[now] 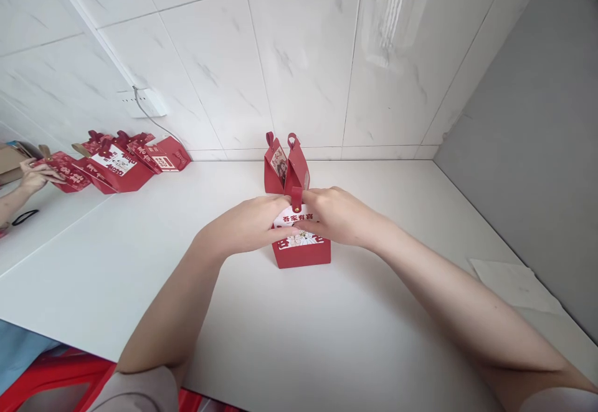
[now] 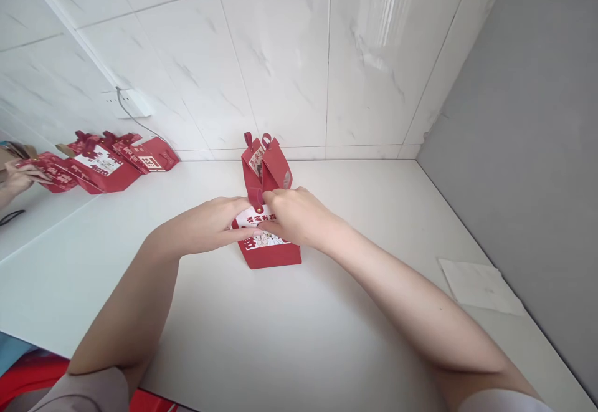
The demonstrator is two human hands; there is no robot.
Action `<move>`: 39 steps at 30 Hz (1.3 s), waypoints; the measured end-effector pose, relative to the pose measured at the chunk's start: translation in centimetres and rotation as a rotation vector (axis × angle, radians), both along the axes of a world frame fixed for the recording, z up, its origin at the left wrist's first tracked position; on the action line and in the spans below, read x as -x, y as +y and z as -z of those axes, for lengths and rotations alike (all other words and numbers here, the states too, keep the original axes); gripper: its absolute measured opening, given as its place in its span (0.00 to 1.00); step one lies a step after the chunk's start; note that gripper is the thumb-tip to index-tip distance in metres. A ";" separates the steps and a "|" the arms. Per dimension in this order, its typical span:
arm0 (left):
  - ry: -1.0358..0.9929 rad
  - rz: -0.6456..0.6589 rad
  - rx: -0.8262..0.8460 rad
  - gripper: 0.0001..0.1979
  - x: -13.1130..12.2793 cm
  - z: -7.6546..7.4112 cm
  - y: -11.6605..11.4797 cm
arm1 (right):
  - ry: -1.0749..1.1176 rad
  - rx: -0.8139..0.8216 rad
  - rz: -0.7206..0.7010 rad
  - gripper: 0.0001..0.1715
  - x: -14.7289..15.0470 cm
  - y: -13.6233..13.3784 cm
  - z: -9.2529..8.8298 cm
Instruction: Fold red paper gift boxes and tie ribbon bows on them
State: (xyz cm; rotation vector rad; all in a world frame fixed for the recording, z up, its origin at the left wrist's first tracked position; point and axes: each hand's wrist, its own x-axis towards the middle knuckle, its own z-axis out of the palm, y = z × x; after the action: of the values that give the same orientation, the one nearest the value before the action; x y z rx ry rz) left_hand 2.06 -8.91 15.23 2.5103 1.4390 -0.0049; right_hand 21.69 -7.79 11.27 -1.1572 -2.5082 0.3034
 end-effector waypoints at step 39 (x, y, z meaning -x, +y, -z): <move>-0.952 -0.098 0.089 0.37 1.7 15.6 9.9 | 0.757 0.574 0.020 0.40 -2.8 9.8 13.5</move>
State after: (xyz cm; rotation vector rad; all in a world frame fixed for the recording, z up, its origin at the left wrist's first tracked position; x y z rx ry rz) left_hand 0.39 0.96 -0.36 1.8854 1.0797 0.9674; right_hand 24.52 2.05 -2.24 -0.9827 -1.7693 1.2520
